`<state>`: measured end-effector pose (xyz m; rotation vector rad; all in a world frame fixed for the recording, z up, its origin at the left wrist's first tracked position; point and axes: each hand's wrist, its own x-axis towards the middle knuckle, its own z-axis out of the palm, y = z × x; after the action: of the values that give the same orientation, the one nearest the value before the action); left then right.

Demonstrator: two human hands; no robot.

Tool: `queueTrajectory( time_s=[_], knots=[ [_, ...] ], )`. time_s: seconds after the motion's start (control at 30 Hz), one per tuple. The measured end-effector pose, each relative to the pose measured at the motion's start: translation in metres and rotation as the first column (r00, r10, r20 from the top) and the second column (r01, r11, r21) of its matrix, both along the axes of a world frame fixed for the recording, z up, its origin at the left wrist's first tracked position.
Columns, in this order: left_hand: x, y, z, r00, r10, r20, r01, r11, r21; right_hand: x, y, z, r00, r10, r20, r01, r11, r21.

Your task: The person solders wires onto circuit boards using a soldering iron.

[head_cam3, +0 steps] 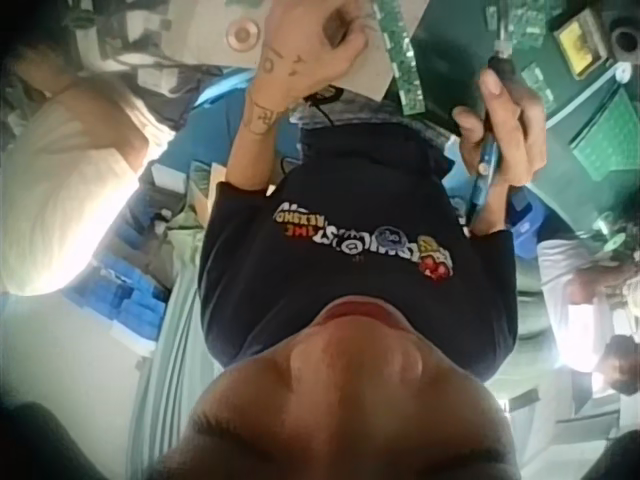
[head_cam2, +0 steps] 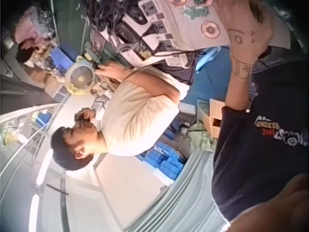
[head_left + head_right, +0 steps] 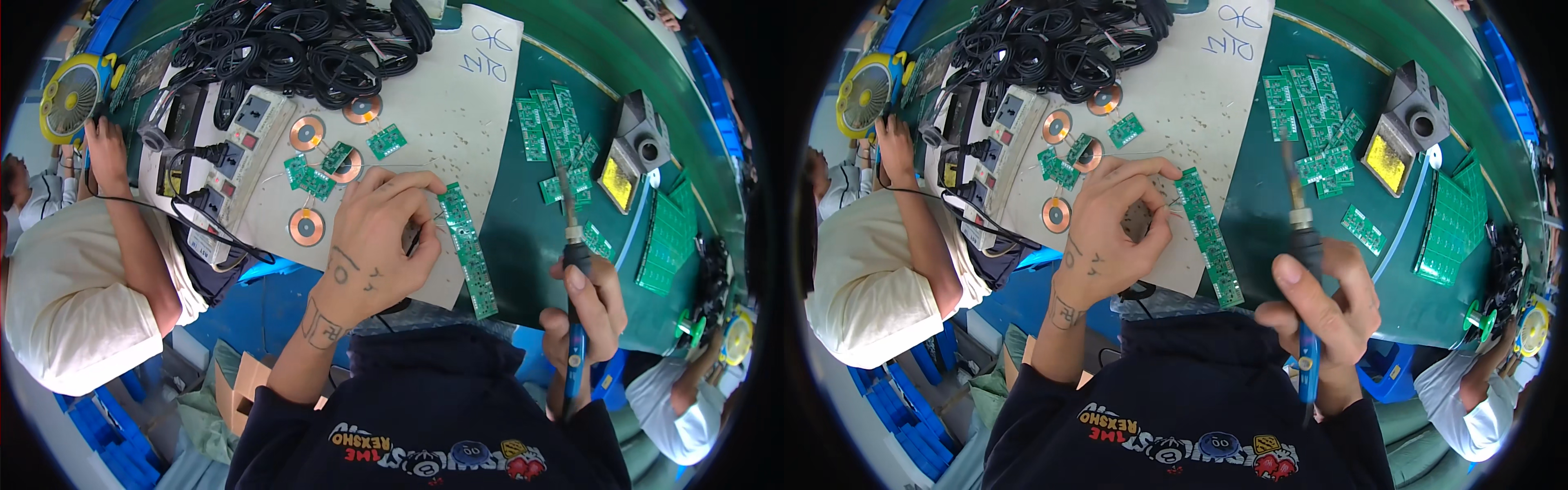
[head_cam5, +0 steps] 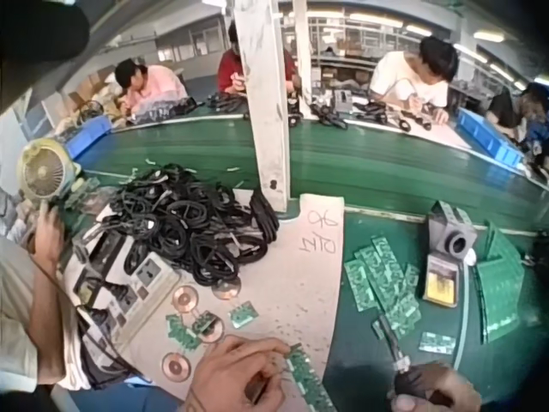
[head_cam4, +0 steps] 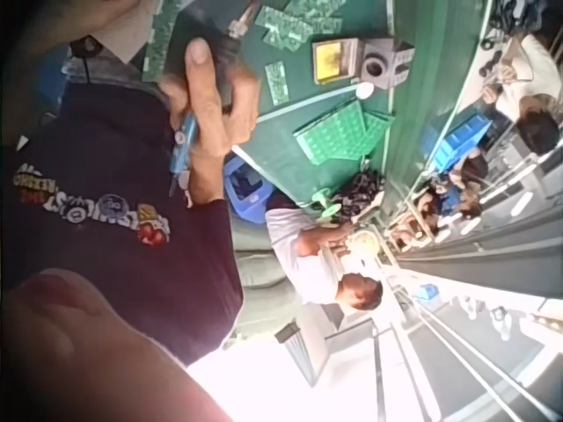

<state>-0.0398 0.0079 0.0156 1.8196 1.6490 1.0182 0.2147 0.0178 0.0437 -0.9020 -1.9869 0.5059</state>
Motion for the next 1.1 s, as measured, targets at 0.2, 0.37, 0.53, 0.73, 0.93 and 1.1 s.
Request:
queueTrajectory(
  time_s=[0.2, 0.37, 0.53, 0.73, 0.93, 1.1],
  knots=[
    [-0.009, -0.004, 0.011, 0.999, -0.04, 0.034, 0.043, 0.996, -0.077, 0.003, 0.014, 0.002, 0.996, 0.032, 0.079, -0.023, 0.993, -0.112],
    [0.001, -0.021, 0.013, 0.997, -0.016, -0.073, 0.017, 1.0, 0.016, -0.031, 0.031, -0.003, 0.977, -0.132, -0.165, 0.065, 0.929, -0.363],
    [0.007, -0.028, -0.002, 0.999, 0.0, -0.053, 0.002, 0.999, 0.044, -0.034, 0.037, -0.016, 0.966, 0.001, -0.26, -0.134, 0.857, -0.498],
    [-0.002, -0.025, -0.007, 0.999, -0.03, 0.013, 0.029, 0.999, 0.037, -0.032, 0.04, -0.021, 0.979, 0.109, -0.171, -0.18, 0.853, -0.489],
    [-0.006, -0.023, -0.011, 0.999, -0.031, 0.029, 0.03, 0.998, 0.061, -0.028, 0.043, -0.022, 0.973, 0.225, -0.05, -0.223, 0.865, -0.449],
    [-0.008, -0.026, -0.016, 0.998, -0.034, 0.049, 0.027, 0.99, 0.135, -0.031, 0.044, -0.022, 0.964, 0.239, -0.119, -0.267, 0.878, -0.398]
  ],
)
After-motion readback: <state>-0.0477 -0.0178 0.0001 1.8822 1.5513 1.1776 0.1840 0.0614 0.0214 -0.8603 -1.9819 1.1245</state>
